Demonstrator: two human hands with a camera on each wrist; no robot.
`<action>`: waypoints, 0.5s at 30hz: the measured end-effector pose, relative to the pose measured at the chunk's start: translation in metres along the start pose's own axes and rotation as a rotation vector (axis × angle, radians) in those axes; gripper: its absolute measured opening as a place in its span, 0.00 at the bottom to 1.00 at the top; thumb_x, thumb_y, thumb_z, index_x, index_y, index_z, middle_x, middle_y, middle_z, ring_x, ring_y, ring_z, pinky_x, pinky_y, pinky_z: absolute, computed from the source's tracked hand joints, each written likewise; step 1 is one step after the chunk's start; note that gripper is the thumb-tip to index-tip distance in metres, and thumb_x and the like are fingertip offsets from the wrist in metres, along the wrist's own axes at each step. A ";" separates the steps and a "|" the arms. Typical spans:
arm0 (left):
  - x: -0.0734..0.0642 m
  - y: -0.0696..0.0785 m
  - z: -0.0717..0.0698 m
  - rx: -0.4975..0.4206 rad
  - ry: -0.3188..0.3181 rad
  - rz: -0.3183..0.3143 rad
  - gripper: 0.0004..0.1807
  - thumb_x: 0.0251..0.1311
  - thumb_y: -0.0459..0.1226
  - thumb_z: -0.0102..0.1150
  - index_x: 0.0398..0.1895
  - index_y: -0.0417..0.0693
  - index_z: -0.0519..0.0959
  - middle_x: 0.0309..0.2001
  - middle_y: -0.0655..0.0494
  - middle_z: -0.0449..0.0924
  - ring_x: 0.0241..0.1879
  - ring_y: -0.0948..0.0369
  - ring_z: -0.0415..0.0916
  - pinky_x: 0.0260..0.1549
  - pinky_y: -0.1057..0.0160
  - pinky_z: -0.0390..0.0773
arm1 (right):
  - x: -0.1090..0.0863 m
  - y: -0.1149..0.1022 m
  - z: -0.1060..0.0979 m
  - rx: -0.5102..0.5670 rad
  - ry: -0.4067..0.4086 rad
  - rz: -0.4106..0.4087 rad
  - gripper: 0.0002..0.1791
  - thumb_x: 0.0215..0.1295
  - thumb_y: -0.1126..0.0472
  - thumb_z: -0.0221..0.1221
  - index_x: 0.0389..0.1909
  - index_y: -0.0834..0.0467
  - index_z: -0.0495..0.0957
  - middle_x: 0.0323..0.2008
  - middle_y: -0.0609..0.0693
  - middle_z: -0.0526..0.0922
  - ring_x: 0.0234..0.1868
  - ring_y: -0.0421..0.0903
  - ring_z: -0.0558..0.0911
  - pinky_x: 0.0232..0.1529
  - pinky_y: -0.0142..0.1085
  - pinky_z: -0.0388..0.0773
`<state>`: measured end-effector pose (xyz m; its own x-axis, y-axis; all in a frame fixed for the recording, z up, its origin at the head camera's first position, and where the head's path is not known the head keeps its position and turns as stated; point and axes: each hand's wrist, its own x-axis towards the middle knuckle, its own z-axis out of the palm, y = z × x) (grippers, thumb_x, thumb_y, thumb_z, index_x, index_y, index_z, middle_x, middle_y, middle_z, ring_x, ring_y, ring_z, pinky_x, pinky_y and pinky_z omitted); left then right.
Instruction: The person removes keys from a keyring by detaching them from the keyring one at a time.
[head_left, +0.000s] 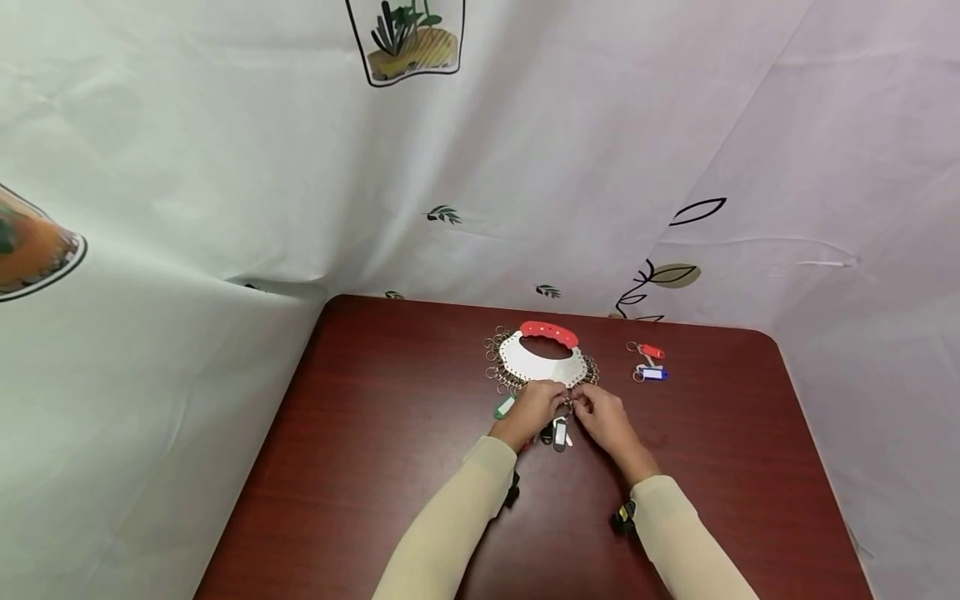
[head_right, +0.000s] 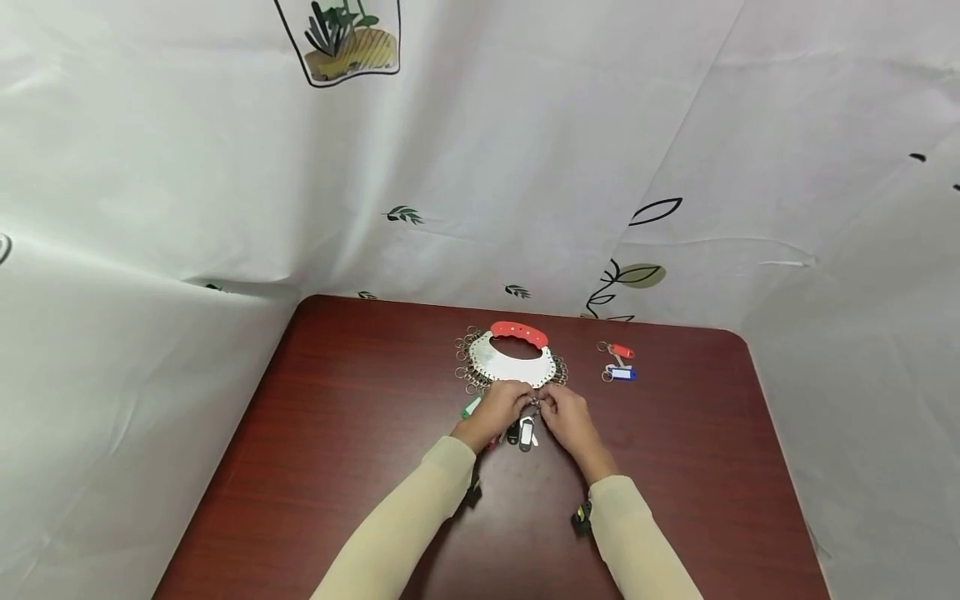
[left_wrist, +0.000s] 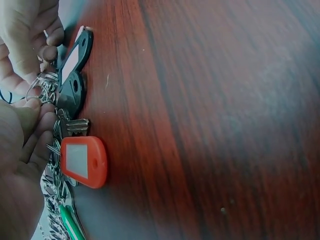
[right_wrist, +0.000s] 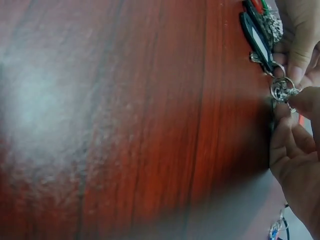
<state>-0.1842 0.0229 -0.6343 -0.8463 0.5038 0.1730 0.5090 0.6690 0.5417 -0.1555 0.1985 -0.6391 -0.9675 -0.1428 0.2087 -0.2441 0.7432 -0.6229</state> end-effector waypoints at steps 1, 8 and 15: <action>0.000 0.000 0.000 0.003 -0.004 -0.006 0.06 0.71 0.35 0.61 0.38 0.51 0.88 0.37 0.59 0.88 0.39 0.65 0.85 0.40 0.70 0.81 | -0.001 0.000 0.000 -0.002 -0.004 -0.012 0.05 0.61 0.71 0.64 0.34 0.58 0.83 0.30 0.50 0.83 0.32 0.45 0.80 0.35 0.42 0.79; -0.001 0.003 0.001 0.016 -0.004 -0.019 0.06 0.70 0.36 0.62 0.39 0.51 0.88 0.37 0.59 0.89 0.40 0.64 0.86 0.42 0.69 0.81 | -0.003 -0.001 0.003 0.000 0.024 0.018 0.06 0.62 0.72 0.64 0.33 0.58 0.82 0.28 0.51 0.82 0.30 0.45 0.79 0.34 0.42 0.78; -0.001 0.002 0.001 0.025 0.006 -0.013 0.06 0.70 0.35 0.62 0.38 0.52 0.88 0.36 0.59 0.88 0.39 0.65 0.85 0.40 0.70 0.81 | -0.001 -0.001 0.002 0.003 0.018 0.046 0.06 0.61 0.71 0.62 0.34 0.57 0.81 0.26 0.49 0.80 0.29 0.44 0.77 0.33 0.40 0.75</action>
<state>-0.1827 0.0242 -0.6341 -0.8538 0.4918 0.1708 0.5015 0.6891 0.5231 -0.1548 0.1959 -0.6401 -0.9763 -0.0967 0.1935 -0.1997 0.7466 -0.6346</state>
